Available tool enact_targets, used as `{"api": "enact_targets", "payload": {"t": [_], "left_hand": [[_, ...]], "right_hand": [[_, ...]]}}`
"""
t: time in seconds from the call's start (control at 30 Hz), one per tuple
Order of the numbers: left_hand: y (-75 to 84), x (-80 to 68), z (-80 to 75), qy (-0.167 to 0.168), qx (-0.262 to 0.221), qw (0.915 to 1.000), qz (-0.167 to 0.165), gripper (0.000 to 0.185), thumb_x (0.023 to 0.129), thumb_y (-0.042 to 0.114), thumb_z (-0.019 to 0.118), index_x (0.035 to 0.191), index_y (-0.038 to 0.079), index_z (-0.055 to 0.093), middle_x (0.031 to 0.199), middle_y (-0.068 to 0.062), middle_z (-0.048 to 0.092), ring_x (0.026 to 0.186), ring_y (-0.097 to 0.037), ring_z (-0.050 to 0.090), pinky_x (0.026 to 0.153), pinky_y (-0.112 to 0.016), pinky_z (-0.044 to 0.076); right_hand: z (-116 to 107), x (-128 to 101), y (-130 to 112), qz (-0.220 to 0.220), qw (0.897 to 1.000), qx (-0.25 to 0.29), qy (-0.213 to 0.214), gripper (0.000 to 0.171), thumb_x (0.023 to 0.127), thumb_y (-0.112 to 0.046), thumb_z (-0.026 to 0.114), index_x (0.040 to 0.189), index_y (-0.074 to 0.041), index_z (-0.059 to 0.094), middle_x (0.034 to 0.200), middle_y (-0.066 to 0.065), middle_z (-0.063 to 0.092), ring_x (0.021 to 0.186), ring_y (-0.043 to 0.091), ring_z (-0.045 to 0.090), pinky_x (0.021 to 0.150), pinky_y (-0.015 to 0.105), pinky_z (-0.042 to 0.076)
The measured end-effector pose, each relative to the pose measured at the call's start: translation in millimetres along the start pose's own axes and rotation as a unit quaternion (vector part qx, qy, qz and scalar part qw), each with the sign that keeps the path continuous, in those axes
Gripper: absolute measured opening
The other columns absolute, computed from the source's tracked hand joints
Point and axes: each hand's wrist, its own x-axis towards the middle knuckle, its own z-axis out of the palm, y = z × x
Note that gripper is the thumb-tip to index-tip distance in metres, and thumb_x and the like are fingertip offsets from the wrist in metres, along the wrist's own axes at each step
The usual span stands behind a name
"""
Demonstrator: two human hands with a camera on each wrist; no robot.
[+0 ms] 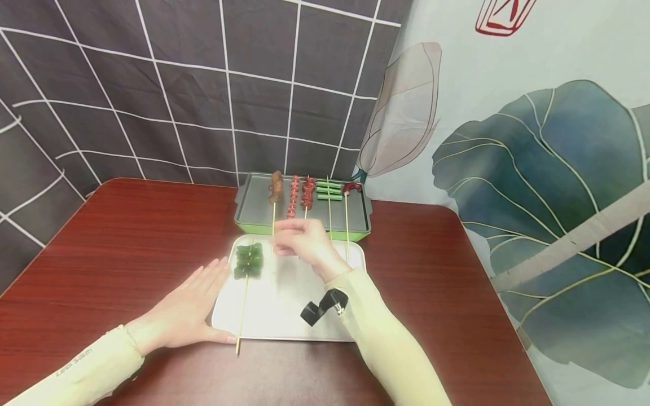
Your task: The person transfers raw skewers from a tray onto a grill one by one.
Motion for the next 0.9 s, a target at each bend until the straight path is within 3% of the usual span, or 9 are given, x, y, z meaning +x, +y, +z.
{"api": "enact_targets", "payload": {"t": [0.23, 0.53, 0.9], "left_hand": [[-0.4, -0.4, 0.6, -0.005, -0.001, 1.0000, -0.003, 0.137, 0.072, 0.094, 0.050, 0.154, -0.013, 0.028, 0.161, -0.030, 0.023, 0.150, -0.041, 0.021, 0.122, -0.051, 0.019], [-1.9, 0.1, 2.2, 0.003, -0.006, 1.0000, 0.000, 0.136, 0.072, 0.093, 0.054, 0.153, -0.014, 0.028, 0.161, -0.030, 0.023, 0.149, -0.042, 0.022, 0.121, -0.052, 0.020], [-1.5, 0.3, 0.6, -0.005, 0.002, 1.0000, -0.003, 0.137, 0.072, 0.095, 0.049, 0.154, -0.013, 0.027, 0.161, -0.030, 0.023, 0.150, -0.041, 0.021, 0.122, -0.051, 0.019]], "right_hand": [[-3.4, 23.8, -7.5, 0.055, 0.998, 0.022, 0.002, 0.040, 0.092, 0.003, 0.071, 0.131, 0.010, 0.063, 0.115, 0.027, 0.069, 0.074, 0.012, 0.072, 0.076, 0.027, 0.061], [-2.7, 39.0, -9.9, 0.092, 0.993, 0.071, -0.001, 0.041, 0.094, 0.005, 0.068, 0.134, 0.011, 0.060, 0.129, 0.034, 0.060, 0.073, 0.012, 0.072, 0.074, 0.022, 0.059], [-4.5, 44.5, -8.3, 0.088, 0.994, 0.057, 0.014, 0.040, 0.094, 0.005, 0.068, 0.134, 0.009, 0.061, 0.123, 0.032, 0.064, 0.071, 0.012, 0.072, 0.073, 0.023, 0.060]]}}
